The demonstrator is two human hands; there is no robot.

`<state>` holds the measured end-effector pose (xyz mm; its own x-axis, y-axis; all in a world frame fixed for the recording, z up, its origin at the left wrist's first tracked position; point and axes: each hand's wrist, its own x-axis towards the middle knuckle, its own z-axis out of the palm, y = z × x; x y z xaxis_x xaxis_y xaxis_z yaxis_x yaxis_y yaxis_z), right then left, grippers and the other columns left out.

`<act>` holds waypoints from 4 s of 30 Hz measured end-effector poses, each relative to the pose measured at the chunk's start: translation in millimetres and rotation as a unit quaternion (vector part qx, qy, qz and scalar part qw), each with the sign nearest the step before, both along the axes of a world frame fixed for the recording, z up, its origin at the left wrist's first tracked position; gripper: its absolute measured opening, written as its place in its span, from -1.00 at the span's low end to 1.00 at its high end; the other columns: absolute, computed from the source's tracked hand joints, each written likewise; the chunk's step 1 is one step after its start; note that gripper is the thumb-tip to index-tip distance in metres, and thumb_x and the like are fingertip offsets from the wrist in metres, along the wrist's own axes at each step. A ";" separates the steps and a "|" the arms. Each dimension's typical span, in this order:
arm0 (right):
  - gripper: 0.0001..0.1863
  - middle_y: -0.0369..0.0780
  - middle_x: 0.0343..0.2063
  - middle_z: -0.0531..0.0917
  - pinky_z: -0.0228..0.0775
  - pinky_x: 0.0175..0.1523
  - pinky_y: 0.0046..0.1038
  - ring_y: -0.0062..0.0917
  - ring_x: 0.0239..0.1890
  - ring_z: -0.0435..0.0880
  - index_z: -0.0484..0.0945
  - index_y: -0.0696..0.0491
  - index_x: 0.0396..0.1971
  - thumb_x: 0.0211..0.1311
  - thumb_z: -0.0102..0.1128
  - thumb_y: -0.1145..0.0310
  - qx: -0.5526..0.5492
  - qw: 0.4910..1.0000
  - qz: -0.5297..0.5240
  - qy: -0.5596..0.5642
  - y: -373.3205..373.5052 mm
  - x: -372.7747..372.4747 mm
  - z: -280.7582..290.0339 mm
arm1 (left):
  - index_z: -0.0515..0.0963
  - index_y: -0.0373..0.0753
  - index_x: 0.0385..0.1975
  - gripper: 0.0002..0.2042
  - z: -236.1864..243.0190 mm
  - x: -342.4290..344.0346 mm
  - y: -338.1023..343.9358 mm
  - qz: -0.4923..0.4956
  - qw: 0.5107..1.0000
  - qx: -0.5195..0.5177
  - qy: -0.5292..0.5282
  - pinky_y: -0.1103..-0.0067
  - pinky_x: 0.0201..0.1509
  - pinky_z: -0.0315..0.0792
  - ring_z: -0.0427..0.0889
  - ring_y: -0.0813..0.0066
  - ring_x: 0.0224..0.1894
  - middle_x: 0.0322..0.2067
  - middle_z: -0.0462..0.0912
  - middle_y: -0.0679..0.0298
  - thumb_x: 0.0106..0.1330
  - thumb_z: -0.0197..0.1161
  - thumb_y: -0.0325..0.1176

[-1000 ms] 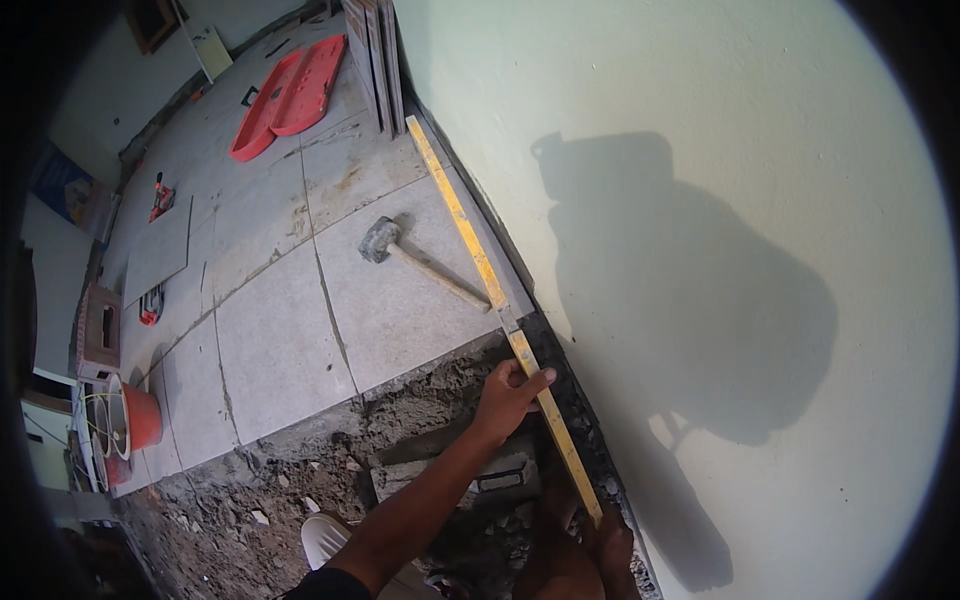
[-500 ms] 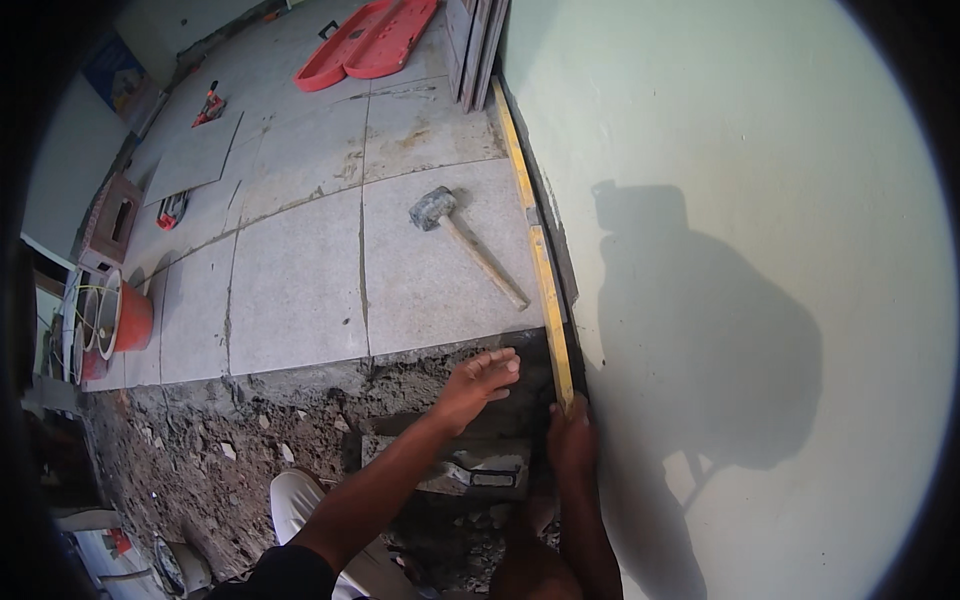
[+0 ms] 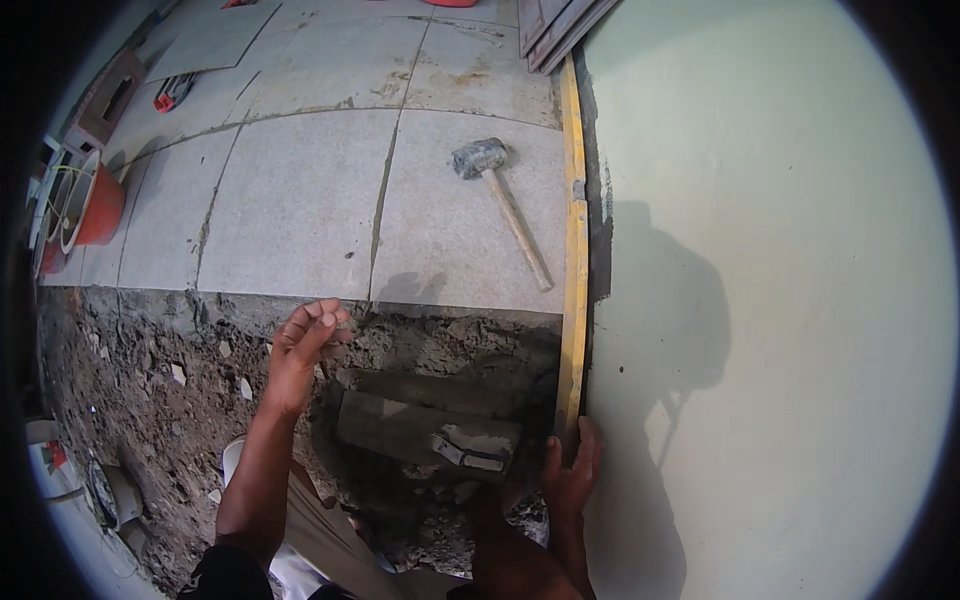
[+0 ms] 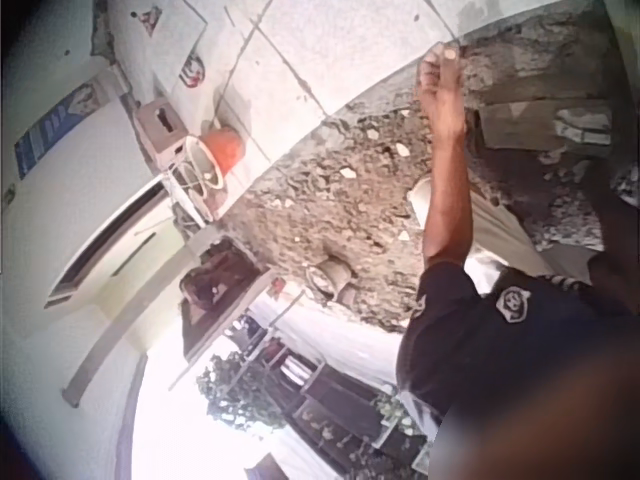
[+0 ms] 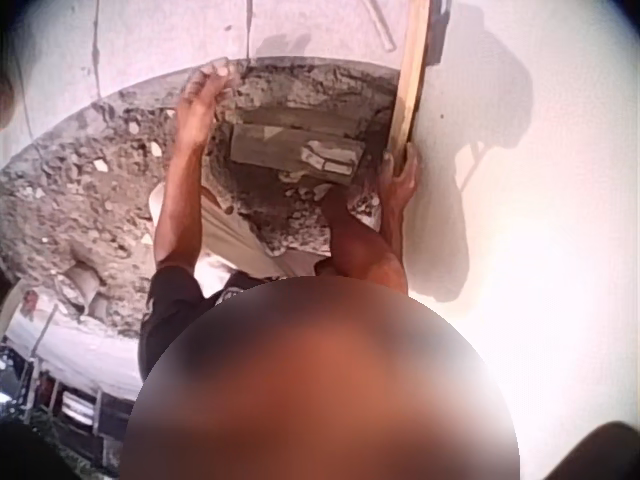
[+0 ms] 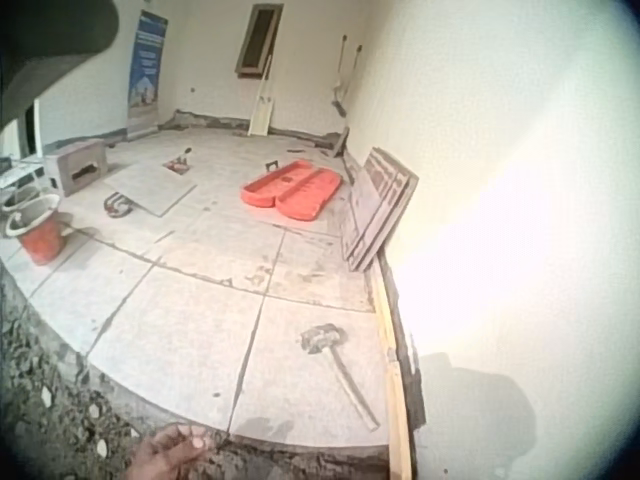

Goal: Tiling a floor using a rubber mallet and a spirit level to ensure evenness.

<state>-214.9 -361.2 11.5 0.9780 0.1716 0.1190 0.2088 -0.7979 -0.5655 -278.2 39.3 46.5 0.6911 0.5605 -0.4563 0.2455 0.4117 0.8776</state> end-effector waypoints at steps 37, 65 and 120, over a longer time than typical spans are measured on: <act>-0.56 -0.24 -0.56 0.45 0.28 -0.40 -0.41 -0.52 -0.54 0.42 0.48 0.14 -0.15 0.64 -0.14 0.02 0.254 0.965 -0.039 0.061 111.3 84.7 -8.7 | -0.13 0.20 0.61 0.37 -44.2 252.6 -53.3 -0.479 0.644 0.527 0.278 -0.35 0.46 -0.01 -0.29 -0.25 0.61 0.62 -0.32 0.07 -0.24 0.69 0.25; -0.59 -0.38 -0.56 0.38 0.13 -0.50 -0.60 -0.76 -0.56 0.30 0.45 0.12 -0.08 0.65 -0.14 0.03 0.465 0.878 0.065 0.093 169.8 134.3 50.6 | -0.12 0.15 0.61 0.38 -56.4 243.0 -9.3 -0.463 0.580 0.608 0.282 0.21 0.52 0.24 -0.04 0.00 0.61 0.61 -0.12 0.11 -0.26 0.57 0.43; -0.62 -0.06 -0.60 0.58 0.45 -0.37 -0.26 -0.18 -0.53 0.61 0.47 0.20 -0.21 0.61 -0.11 0.15 0.330 0.942 0.052 0.010 214.3 183.5 -3.2 | -0.09 0.04 0.61 0.39 -49.3 240.6 -9.2 -0.449 0.591 0.607 0.284 0.15 0.51 0.23 0.01 -0.07 0.60 0.61 -0.12 0.07 -0.26 0.60 0.41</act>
